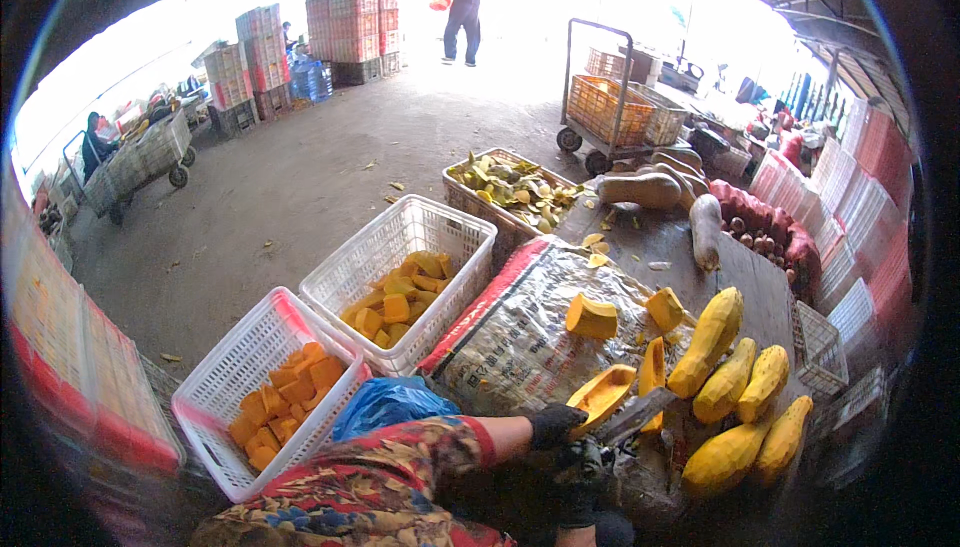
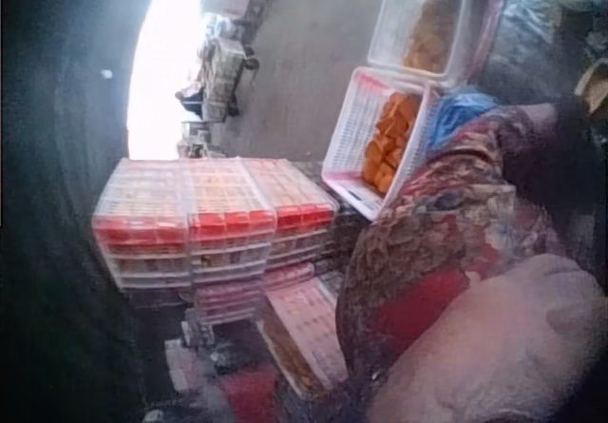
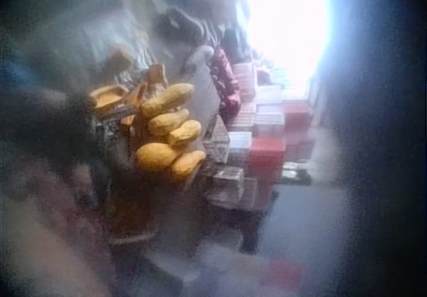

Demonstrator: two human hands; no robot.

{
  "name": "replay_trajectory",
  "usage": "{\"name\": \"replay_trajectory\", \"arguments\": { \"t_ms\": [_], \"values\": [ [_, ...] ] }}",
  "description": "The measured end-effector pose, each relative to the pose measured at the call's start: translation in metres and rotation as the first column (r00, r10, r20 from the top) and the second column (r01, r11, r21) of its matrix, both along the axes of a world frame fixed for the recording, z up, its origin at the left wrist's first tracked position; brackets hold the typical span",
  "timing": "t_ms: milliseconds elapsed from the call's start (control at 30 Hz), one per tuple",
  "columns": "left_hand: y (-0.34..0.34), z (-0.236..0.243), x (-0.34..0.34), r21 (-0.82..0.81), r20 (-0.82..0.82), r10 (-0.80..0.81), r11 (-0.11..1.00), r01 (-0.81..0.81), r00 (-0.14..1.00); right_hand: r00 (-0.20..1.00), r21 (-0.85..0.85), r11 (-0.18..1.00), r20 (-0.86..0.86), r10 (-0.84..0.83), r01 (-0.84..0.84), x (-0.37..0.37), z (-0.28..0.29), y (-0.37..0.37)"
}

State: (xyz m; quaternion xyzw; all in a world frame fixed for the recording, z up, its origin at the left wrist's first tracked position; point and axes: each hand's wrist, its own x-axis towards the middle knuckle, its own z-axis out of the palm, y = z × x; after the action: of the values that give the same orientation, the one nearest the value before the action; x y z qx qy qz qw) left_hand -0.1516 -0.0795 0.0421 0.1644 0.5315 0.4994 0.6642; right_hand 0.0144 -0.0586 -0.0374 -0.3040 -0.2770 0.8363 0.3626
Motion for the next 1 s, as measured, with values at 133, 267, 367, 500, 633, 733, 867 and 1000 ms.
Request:
{"name": "replay_trajectory", "arguments": {
  "t_ms": [133,267,367,500,633,733,867,1000],
  "values": [
    [-0.053,0.018,-0.067,0.123,0.144,-0.002,0.992,-0.016,0.990,0.998,0.010,1.000,0.070,0.003,-0.004,0.002,0.031,-0.011],
    [-0.110,0.044,-0.172,0.113,-0.397,0.103,0.992,-0.063,0.912,0.989,0.053,0.997,0.142,0.049,-0.057,-0.029,0.084,-0.036],
    [-0.155,0.062,-0.239,0.422,-0.743,0.452,0.889,-0.178,0.494,0.959,0.105,0.983,0.256,0.117,-0.148,-0.076,0.132,-0.056],
    [-0.200,0.071,-0.294,0.447,-0.236,0.790,0.605,-0.659,0.566,0.830,0.426,0.756,0.487,0.270,-0.496,-0.162,0.198,-0.064],
    [-0.235,0.054,-0.336,0.424,-0.453,0.767,0.633,-0.647,0.454,0.722,0.507,0.578,0.655,0.223,-0.639,-0.257,0.262,-0.068],
    [-0.246,0.040,-0.355,0.610,-0.613,0.774,0.590,-0.528,0.156,0.844,0.803,0.276,0.533,0.064,-0.528,-0.321,0.301,-0.070],
    [-0.251,0.045,-0.356,0.617,-0.717,0.696,0.607,-0.502,-0.040,0.868,0.822,0.357,0.294,0.399,-0.443,-0.375,0.285,-0.070],
    [-0.256,0.062,-0.356,0.610,-0.473,0.862,0.470,-0.638,0.183,0.731,0.732,0.085,0.650,0.210,-0.676,-0.406,0.190,-0.089]
  ]
}}
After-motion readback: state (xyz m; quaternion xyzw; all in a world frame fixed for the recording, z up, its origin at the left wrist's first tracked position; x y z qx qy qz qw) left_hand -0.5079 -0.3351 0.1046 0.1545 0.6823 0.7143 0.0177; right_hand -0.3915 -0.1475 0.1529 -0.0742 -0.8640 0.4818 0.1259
